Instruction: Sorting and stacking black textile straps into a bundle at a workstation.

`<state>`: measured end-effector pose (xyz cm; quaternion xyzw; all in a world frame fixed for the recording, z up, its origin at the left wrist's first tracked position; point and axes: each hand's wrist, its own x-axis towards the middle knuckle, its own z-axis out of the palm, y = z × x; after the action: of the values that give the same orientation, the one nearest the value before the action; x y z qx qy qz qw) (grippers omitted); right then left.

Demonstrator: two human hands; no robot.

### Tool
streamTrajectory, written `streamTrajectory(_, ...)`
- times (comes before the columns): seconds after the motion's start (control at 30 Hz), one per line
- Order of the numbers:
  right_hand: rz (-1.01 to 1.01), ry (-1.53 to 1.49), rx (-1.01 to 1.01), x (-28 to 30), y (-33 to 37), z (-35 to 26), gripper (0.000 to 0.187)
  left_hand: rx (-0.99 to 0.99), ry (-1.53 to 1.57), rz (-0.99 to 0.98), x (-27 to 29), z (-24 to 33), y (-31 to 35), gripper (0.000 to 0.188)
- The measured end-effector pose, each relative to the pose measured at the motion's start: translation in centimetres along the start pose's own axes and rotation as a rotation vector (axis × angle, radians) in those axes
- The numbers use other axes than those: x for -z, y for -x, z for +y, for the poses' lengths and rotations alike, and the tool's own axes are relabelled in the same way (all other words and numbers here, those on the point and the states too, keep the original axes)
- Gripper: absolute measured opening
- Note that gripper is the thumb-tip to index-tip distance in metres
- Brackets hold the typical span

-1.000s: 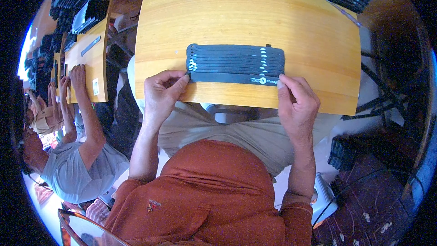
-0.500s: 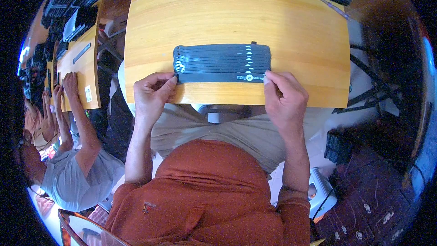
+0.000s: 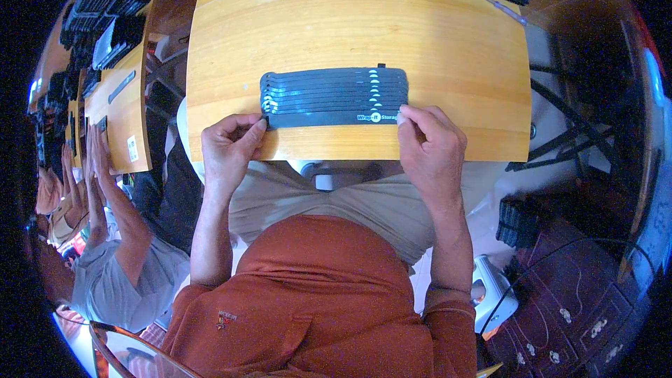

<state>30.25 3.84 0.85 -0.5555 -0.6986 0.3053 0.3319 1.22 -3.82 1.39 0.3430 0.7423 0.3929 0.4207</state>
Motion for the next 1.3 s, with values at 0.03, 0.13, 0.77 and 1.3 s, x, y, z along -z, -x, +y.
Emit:
streamTrajectory(0.03, 0.000, 0.010, -0.008, 0.00, -0.04, -0.09, 0.011, -0.004, -0.018, 0.002, 0.04, -0.07, -0.02, 0.013)
streamTrajectory(0.13, -0.008, 0.005, -0.007, -0.01, 0.00, 0.05, 0.013, -0.008, -0.026, 0.000, 0.08, -0.16, -0.04, 0.013)
streamTrajectory(0.77, -0.032, 0.056, 0.006, 0.06, -0.10, -0.03, 0.013, -0.012, -0.058, -0.012, 0.29, -0.09, -0.04, 0.011)
streamTrajectory(1.3, -0.031, 0.070, -0.028, -0.07, -0.13, -0.33, 0.011, 0.000, -0.056, -0.005, 0.08, 0.39, -0.10, 0.012)
